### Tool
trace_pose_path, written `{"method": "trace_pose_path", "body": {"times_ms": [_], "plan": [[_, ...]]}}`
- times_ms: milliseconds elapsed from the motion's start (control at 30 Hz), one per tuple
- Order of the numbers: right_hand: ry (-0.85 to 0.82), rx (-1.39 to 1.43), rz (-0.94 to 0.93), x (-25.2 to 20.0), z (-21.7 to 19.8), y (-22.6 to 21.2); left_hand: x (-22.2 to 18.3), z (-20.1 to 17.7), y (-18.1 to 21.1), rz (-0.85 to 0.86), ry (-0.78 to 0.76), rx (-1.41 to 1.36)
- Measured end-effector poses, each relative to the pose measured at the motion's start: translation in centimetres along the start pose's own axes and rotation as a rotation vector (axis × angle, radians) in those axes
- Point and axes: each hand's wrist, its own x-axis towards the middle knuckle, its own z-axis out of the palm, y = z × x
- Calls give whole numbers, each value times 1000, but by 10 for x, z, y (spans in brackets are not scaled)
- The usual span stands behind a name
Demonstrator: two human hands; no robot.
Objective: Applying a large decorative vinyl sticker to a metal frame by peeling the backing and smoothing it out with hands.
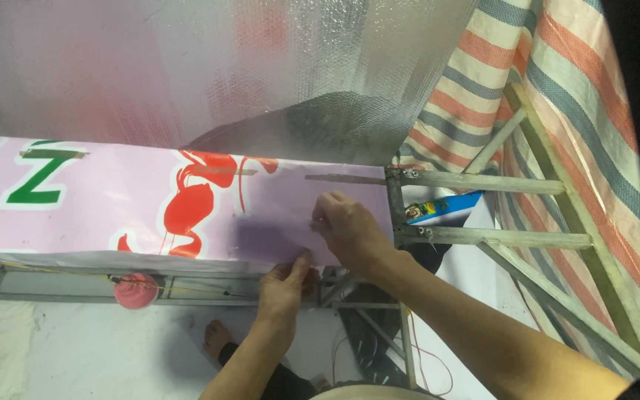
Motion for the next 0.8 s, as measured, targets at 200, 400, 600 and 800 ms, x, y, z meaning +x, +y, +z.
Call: {"method": "trace_pose_path", "body": {"times_ms": [200,400,600,800], "plan": [[64,-22,27,6,8,5,20,-5,-18,6,-9,-44],[18,-294,121,10,15,2,6,-2,-6,-1,-27,-34],[-2,-412,93,9,22,1,13,-4,-11,-3,-22,-28],[-96,-382,128,6,19,-8,7,-2,-5,4,-25,0]]}}
